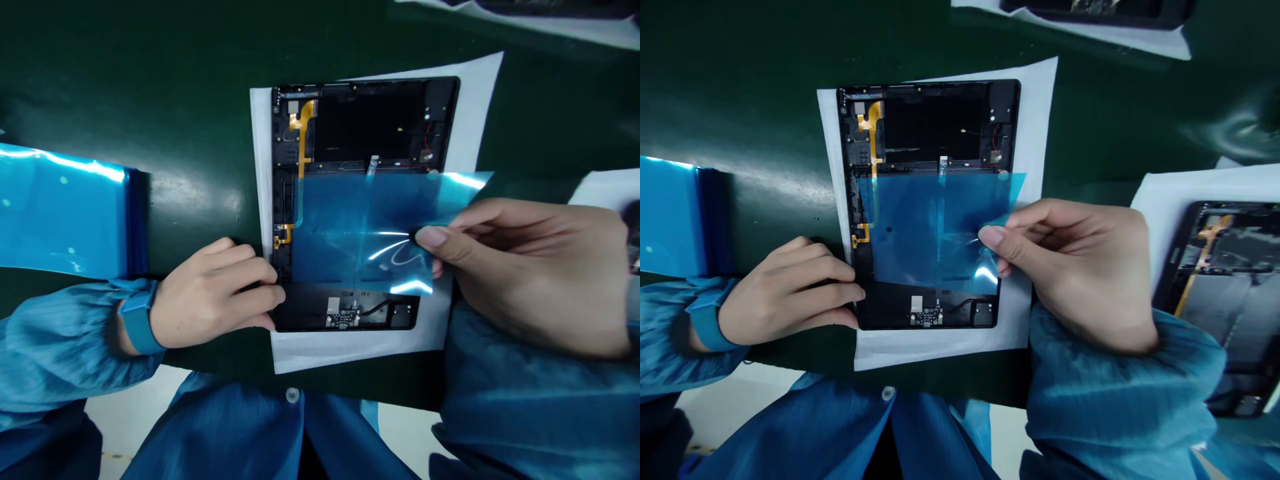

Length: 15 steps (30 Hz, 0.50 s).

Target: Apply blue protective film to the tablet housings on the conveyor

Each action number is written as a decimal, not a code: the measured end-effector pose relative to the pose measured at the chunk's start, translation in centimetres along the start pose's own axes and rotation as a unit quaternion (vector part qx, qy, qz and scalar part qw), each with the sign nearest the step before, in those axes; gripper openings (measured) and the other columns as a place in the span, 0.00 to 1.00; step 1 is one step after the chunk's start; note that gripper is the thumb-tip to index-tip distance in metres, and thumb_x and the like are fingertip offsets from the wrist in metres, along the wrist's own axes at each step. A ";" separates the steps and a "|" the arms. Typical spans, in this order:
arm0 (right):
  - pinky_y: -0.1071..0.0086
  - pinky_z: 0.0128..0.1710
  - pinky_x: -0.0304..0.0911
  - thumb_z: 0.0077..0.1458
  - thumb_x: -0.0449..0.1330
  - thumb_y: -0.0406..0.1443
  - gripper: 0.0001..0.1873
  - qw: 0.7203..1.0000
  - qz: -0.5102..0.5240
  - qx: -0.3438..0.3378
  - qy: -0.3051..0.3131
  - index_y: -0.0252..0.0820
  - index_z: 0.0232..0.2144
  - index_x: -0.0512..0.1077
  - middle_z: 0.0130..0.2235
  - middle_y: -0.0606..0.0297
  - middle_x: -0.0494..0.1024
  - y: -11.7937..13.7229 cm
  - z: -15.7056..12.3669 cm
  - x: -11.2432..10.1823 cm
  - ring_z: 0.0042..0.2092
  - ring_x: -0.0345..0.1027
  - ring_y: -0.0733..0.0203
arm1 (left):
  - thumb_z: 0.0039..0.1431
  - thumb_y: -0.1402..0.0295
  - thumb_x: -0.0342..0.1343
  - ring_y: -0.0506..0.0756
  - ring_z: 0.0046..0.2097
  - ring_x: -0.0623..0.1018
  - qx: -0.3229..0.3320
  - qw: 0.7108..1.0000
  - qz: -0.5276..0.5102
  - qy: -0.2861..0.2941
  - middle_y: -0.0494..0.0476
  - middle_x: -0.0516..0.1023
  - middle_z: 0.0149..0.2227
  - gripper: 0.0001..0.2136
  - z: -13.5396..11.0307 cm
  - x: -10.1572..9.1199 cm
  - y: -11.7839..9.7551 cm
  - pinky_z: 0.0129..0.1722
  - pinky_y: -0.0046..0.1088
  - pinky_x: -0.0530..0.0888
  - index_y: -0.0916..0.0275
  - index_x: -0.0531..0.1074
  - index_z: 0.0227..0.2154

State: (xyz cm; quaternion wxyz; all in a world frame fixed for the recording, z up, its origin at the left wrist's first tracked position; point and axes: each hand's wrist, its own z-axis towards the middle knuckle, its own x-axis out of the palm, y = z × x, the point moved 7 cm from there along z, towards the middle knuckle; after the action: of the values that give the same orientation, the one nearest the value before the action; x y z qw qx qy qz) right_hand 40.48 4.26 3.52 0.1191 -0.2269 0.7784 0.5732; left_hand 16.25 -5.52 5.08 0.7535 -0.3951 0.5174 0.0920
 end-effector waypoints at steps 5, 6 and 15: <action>0.72 0.17 0.65 0.38 0.76 0.55 0.25 1.000 -0.005 -0.015 0.007 0.41 0.22 0.76 0.19 0.67 0.75 0.0 0.0 0.1 0.18 0.64 0.69 | 0.70 0.58 0.56 0.54 0.38 0.74 0.003 1.000 -0.008 -0.003 0.57 0.80 0.40 0.13 0.1 0.0 0.0 0.34 0.32 0.65 0.64 0.76 0.42; 0.73 0.17 0.64 0.39 0.77 0.53 0.24 1.000 -0.001 -0.020 0.006 0.41 0.23 0.76 0.19 0.67 0.75 0.0 0.0 0.0 0.18 0.65 0.69 | 0.70 0.58 0.56 0.54 0.38 0.74 0.003 1.000 -0.008 -0.003 0.57 0.80 0.41 0.13 0.1 0.1 0.0 0.34 0.32 0.65 0.64 0.76 0.42; 0.79 0.18 0.65 0.45 0.76 0.38 0.11 0.998 0.027 -0.047 0.011 0.41 0.25 0.78 0.19 0.71 0.76 -0.6 0.0 0.1 0.18 0.67 0.70 | 0.70 0.58 0.56 0.54 0.38 0.74 0.002 1.000 -0.002 -0.002 0.57 0.80 0.40 0.13 0.1 0.0 0.0 0.34 0.32 0.65 0.64 0.75 0.42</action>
State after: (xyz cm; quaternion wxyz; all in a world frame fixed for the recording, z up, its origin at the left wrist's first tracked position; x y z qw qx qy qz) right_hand 40.70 4.13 2.94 0.0838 -0.2173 0.7575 0.6099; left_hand 16.35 -5.47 5.08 0.7557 -0.3944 0.5150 0.0903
